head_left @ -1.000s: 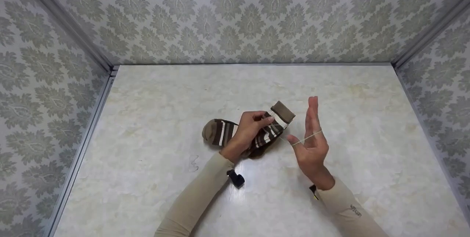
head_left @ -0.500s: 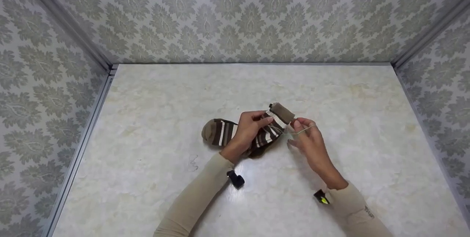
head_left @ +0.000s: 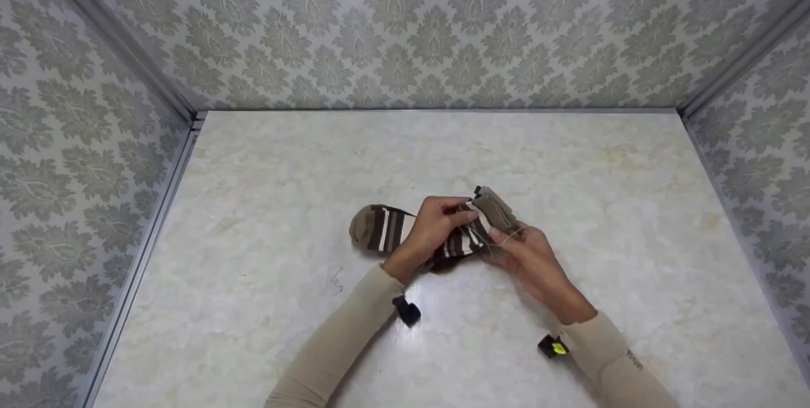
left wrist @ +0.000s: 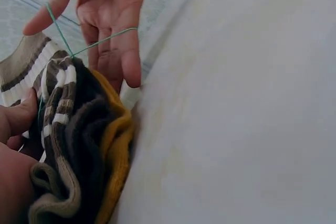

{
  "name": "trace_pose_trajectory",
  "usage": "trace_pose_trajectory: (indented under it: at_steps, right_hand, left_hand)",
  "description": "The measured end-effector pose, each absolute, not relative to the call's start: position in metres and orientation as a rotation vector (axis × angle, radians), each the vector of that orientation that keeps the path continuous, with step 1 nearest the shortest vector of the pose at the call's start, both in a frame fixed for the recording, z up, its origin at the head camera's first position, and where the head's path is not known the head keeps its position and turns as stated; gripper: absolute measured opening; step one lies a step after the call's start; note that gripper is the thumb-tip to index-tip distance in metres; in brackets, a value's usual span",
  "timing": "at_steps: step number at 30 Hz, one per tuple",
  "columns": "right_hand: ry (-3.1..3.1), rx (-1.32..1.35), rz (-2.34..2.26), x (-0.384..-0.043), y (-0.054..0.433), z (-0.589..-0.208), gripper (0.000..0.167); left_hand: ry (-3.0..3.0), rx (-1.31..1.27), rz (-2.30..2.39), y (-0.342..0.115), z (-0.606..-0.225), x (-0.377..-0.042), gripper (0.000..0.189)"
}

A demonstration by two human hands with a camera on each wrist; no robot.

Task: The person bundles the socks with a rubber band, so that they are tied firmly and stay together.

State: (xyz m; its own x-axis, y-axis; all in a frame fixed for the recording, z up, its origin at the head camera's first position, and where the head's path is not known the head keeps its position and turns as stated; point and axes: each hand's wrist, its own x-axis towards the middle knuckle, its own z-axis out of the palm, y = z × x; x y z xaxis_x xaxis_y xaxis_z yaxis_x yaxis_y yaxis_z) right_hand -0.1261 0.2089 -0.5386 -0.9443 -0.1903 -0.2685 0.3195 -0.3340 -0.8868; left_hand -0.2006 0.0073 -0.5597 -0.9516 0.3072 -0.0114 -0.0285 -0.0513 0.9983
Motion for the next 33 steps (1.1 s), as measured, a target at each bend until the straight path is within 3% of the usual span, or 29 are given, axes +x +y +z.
trace_pose_trajectory:
  at_steps: [9,19,33]
  right_hand:
    - [1.832,0.202,-2.293,-0.138,0.224,-0.536,0.08]
    - [2.395,-0.123,-1.765,-0.147,0.237,-0.534,0.033]
    - [2.628,-0.258,-1.652,-0.149,0.239,-0.534,0.021]
  left_hand:
    - [2.242,0.551,1.83,0.011,-0.562,-0.199,0.028]
    - [2.374,0.783,1.568,0.013,-0.558,-0.196,0.03]
    - [2.43,0.953,1.685,0.024,-0.52,-0.184,0.009]
